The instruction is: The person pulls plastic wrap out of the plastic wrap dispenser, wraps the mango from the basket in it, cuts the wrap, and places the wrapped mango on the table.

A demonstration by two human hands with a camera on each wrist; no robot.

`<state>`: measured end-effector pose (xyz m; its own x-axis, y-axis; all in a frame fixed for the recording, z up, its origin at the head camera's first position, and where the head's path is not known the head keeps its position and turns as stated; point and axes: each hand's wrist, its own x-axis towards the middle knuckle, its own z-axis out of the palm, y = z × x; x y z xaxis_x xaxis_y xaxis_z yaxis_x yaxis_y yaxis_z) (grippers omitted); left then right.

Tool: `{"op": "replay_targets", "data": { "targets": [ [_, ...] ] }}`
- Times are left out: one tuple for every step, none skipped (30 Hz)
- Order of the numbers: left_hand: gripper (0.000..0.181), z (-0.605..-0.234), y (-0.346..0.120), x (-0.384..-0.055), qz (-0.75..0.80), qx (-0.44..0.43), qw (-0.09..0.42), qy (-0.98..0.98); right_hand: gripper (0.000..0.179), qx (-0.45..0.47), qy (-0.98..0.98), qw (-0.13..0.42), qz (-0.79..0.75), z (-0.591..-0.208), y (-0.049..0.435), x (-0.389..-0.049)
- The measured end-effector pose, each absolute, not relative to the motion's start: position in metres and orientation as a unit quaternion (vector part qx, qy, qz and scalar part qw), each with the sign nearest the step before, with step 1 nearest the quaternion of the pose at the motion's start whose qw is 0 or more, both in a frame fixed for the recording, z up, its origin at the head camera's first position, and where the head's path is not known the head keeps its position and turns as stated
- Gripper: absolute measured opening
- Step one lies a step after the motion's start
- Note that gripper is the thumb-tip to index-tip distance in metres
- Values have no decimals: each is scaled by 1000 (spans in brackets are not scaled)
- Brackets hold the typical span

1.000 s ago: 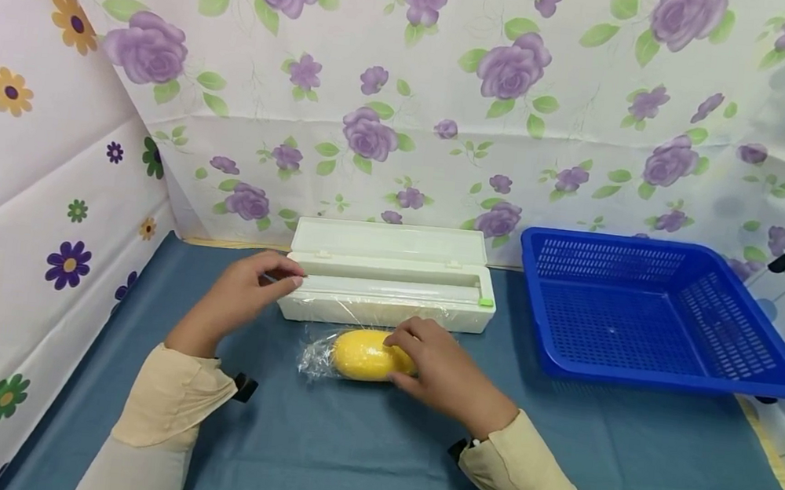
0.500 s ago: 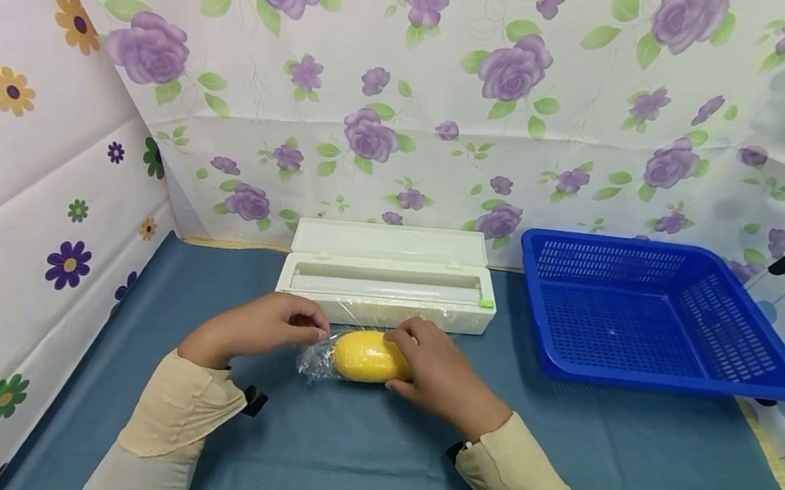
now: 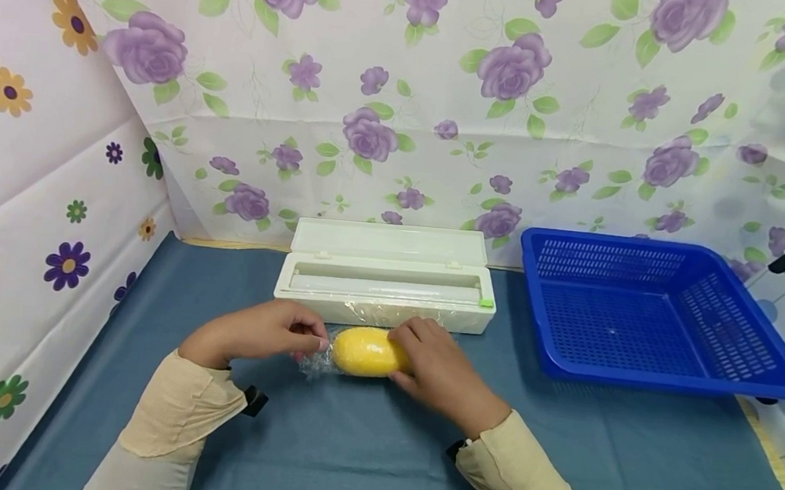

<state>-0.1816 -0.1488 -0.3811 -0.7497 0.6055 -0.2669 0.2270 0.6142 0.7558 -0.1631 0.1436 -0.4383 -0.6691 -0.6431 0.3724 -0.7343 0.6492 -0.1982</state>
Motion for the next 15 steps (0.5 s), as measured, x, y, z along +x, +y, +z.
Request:
{"op": "replay_targets", "data": {
  "targets": [
    [20, -381, -149, -182, 368, 242, 258, 860, 46, 382, -898, 137, 170, -438, 144, -163],
    [20, -382, -148, -182, 370, 242, 259, 859, 46, 381, -898, 139, 171, -439, 144, -164],
    [20, -382, -148, -182, 373, 242, 260, 857, 46, 379, -898, 141, 172, -439, 144, -164],
    [20, -382, -148, -182, 375, 242, 260, 856, 46, 377, -899, 143, 173, -440, 144, -165],
    [19, -383, -148, -182, 378, 242, 261, 855, 45, 375, -899, 144, 175, -440, 144, -165],
    [19, -383, -147, -182, 379, 243, 261, 854, 45, 374, -899, 145, 176, -441, 144, -165],
    [19, -383, -147, -182, 380, 244, 260, 853, 45, 372, -899, 147, 178, -441, 144, -166],
    [19, -383, -147, -182, 382, 245, 260, 853, 44, 370, -900, 148, 179, -442, 144, -166],
    [18, -383, -146, -182, 382, 246, 259, 853, 44, 368, -900, 150, 179, -443, 145, -167],
    [17, -383, -145, -182, 380, 247, 257, 853, 43, 366, -901, 150, 180, -443, 145, -167],
    [17, -383, -145, -182, 379, 250, 254, 854, 43, 365, -901, 151, 180, -444, 145, -167],
    [16, -383, -144, -181, 377, 254, 250, 855, 42, 363, -902, 152, 180, -444, 144, -167],
    [15, -384, -142, -181, 375, 258, 243, 856, 41, 360, -903, 153, 180, -445, 144, -168],
    [13, -384, -141, -181, 376, 262, 235, 857, 40, 357, -904, 154, 179, -446, 144, -168],
    [12, -384, -139, -181, 378, 269, 223, 857, 38, 354, -905, 155, 179, -446, 143, -169]
  ]
}}
